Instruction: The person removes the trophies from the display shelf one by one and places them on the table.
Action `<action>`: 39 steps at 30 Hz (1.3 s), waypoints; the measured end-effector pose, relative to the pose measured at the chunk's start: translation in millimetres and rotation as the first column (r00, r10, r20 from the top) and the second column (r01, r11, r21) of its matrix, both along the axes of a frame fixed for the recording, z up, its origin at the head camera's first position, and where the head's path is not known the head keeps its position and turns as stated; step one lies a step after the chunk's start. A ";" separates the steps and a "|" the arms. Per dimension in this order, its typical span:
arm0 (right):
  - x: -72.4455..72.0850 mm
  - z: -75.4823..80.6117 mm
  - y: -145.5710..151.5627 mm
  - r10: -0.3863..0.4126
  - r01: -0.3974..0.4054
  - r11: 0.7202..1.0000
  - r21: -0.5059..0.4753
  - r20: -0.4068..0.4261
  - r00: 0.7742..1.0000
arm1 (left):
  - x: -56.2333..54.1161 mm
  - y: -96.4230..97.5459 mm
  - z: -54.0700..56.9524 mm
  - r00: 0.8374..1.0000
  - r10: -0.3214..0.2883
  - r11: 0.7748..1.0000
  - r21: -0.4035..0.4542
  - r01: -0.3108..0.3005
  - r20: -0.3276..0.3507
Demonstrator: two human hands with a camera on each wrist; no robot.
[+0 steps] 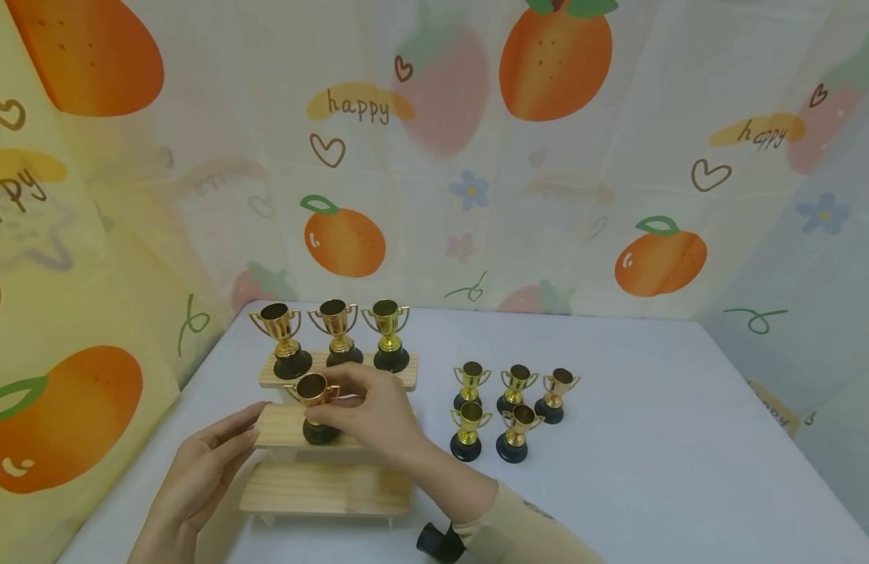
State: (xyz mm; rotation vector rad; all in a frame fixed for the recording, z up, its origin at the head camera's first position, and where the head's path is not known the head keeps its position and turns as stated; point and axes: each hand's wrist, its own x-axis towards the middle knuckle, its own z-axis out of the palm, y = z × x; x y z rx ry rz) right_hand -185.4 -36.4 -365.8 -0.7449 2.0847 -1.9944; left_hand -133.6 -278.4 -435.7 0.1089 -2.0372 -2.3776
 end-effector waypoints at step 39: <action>5.1 -8.4 91.8 -0.028 0.027 0.998 0.048 0.018 0.999 | -0.5 -1.7 0.8 0.999 0.006 1.000 -0.024 -0.005 0.040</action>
